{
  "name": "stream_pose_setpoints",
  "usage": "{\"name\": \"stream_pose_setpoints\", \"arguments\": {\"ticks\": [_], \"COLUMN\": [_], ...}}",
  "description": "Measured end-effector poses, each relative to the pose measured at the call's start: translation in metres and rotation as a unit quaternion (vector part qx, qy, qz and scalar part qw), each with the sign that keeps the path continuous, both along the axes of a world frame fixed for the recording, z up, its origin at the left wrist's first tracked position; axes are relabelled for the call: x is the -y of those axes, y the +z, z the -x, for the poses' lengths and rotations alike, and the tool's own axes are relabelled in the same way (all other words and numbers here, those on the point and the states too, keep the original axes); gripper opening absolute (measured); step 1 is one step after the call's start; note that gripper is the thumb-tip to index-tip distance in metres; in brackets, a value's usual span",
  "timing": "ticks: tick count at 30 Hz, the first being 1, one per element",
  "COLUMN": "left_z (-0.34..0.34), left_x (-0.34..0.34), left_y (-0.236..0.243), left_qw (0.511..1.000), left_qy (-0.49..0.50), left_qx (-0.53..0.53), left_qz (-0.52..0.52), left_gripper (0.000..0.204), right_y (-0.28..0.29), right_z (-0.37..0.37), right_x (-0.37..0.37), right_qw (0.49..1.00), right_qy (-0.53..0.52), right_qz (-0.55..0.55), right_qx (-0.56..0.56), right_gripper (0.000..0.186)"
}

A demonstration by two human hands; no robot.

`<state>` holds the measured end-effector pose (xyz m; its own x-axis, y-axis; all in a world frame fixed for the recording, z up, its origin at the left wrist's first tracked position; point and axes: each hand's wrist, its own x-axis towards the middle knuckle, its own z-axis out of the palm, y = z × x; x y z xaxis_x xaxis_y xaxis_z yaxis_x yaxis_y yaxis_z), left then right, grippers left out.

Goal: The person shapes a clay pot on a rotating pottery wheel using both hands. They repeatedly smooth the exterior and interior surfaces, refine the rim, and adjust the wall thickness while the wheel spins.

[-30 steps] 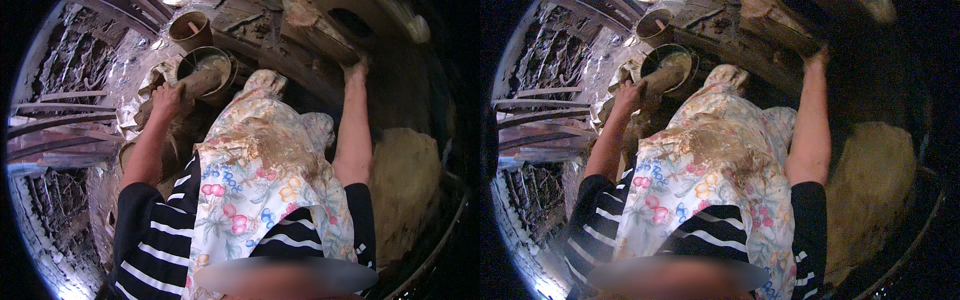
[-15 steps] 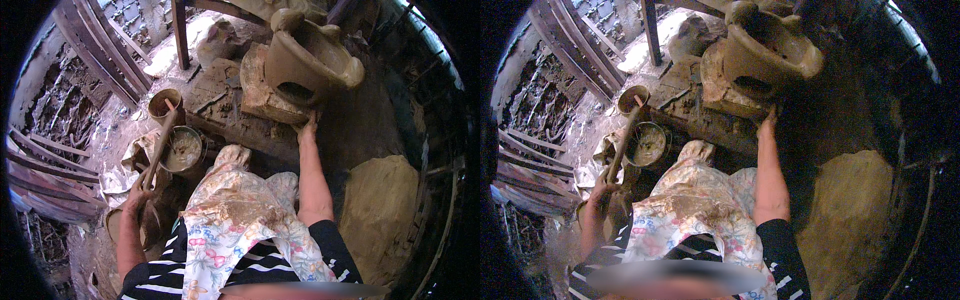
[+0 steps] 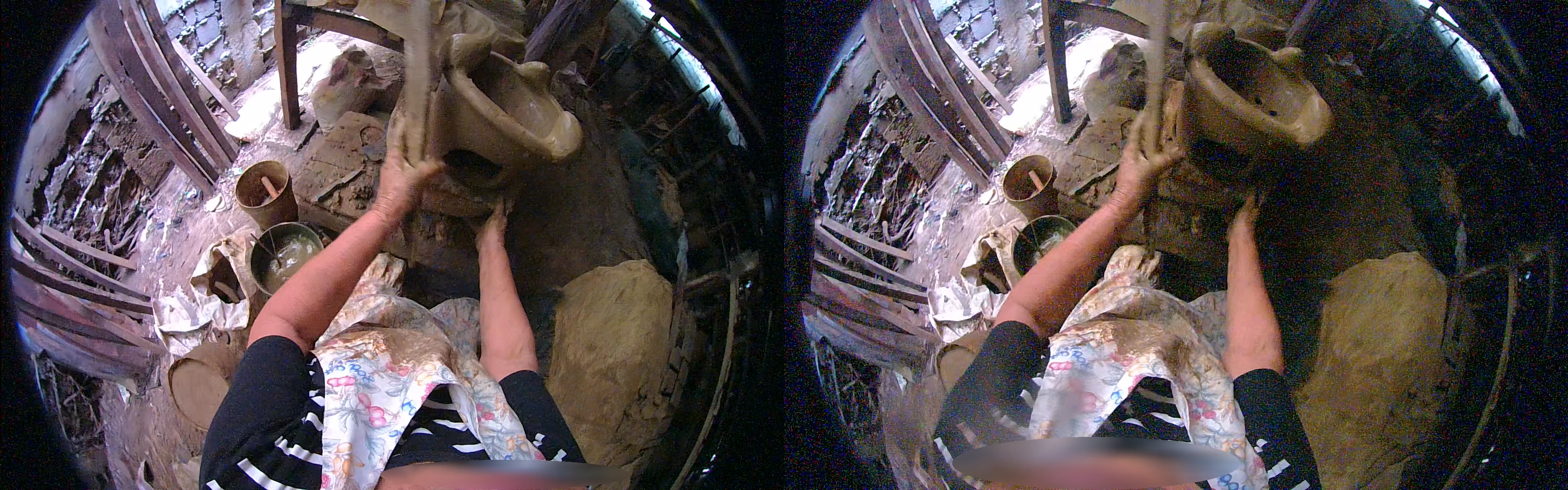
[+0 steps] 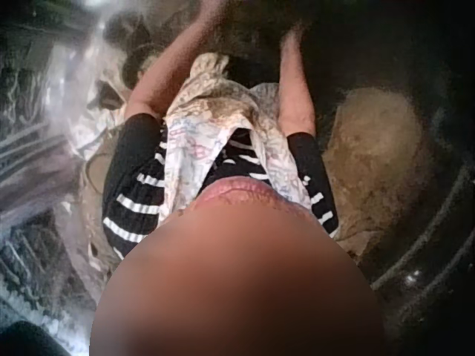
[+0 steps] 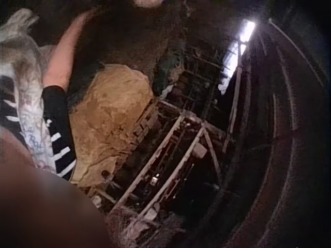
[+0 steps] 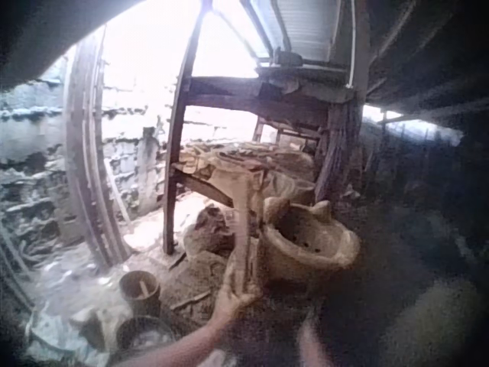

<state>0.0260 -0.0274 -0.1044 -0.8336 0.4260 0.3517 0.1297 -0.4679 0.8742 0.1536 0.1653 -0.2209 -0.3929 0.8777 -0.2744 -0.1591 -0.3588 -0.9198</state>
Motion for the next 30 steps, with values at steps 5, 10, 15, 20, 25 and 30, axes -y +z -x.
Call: {"name": "stream_pose_setpoints", "arguments": {"ticks": [5,10,15,20,25,30], "left_z": [0.002,-0.001,0.002,0.015,0.037,0.047], "left_x": [-0.003,-0.004,-0.012,-0.009,-0.001,0.002], "left_y": [-0.006,-0.003,-0.012,-0.011,0.012,0.015], "left_qw": [0.994,0.997,0.999,0.995,0.993,0.985], "left_qy": [-0.078,-0.01,-0.016,-0.052,-0.07,-0.093], "left_qx": [0.073,-0.043,0.002,0.019,-0.032,-0.009], "left_qz": [0.021,0.06,-0.035,0.086,0.087,0.145], "left_gripper": [0.082,0.085,0.085,0.081,0.076,0.072], "right_y": [-0.012,-0.024,-0.029,-0.012,0.004,0.004], "right_z": [-0.003,-0.001,-0.002,-0.003,-0.004,-0.004], "right_x": [-0.003,-0.015,-0.02,-0.007,0.006,0.007], "right_qw": [0.999,0.999,0.999,1.0,1.0,1.0], "right_qy": [-0.01,0.012,-0.018,0.003,0.012,0.003], "right_qz": [-0.033,-0.034,-0.011,-0.024,-0.011,-0.02], "right_qx": [0.001,-0.036,0.027,0.005,-0.025,-0.012], "right_gripper": [0.063,0.062,0.061,0.06,0.061,0.062]}}
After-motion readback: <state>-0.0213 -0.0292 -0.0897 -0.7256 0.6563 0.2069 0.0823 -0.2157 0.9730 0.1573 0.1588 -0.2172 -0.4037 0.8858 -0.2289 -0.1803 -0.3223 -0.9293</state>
